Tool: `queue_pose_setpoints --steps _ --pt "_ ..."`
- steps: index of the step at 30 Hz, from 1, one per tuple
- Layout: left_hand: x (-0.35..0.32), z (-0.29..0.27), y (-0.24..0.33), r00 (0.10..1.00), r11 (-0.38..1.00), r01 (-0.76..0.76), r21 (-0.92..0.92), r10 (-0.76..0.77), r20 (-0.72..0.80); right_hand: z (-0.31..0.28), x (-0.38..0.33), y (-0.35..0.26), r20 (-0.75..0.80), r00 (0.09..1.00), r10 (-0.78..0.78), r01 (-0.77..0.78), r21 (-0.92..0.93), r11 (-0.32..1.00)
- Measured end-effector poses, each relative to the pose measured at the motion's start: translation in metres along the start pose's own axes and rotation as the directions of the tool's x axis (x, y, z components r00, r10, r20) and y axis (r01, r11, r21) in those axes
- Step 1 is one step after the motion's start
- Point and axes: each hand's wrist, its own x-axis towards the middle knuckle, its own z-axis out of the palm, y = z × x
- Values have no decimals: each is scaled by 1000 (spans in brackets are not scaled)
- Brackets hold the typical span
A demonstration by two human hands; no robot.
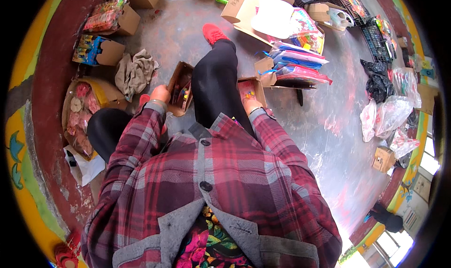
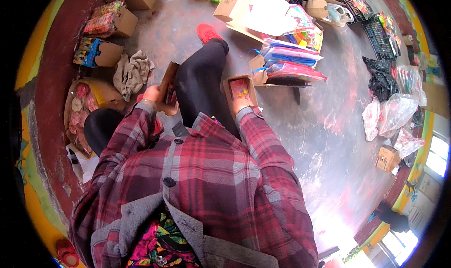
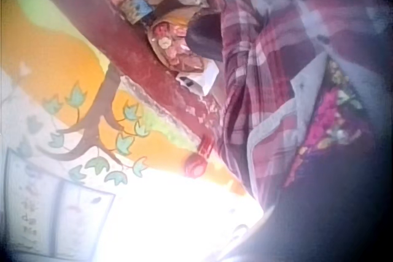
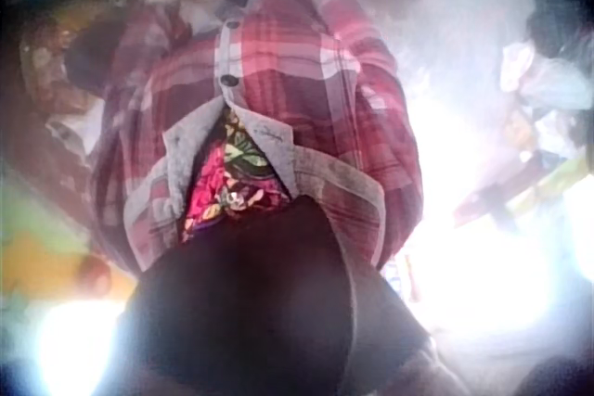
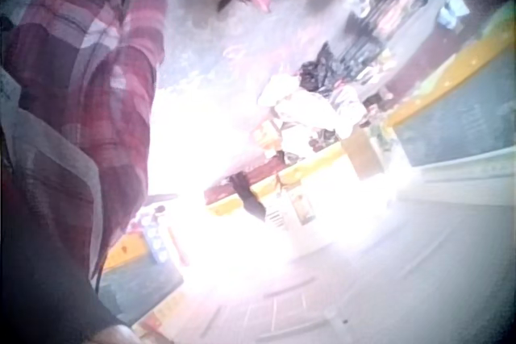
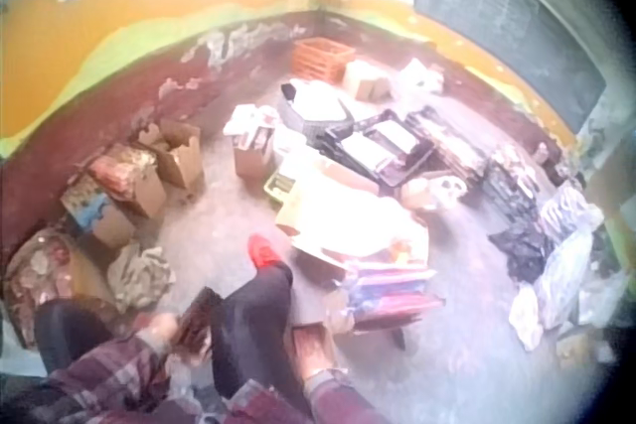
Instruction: The person sits on the floor and organizes various small items, including plastic containers and packaged goods, into cardboard boxes. They handle items one by one, wiping them with a cloth and placing them into a box.
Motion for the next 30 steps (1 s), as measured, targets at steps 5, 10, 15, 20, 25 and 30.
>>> queue_pose_setpoints --steps 5,10,15,20,25,30 --pt "-3 -7 4 993 990 -20 -142 3 -119 5 10 -4 102 993 -59 60 -10 998" --pt "13 3 -10 991 997 -1 -76 -9 -131 26 27 17 74 995 69 -67 -37 997" --pt "16 9 -16 972 993 71 -97 -90 -215 0 12 1 95 993 76 -61 -146 987" --pt "10 -4 -5 944 984 86 -158 -131 -303 5 13 8 122 992 44 -19 -199 980" --pt "6 -21 -1 946 984 -4 -177 -53 -321 -6 1 8 168 984 -62 106 -271 957" --pt "-20 -51 33 863 915 -321 -245 176 -474 -27 -17 8 84 990 -110 129 -268 955"
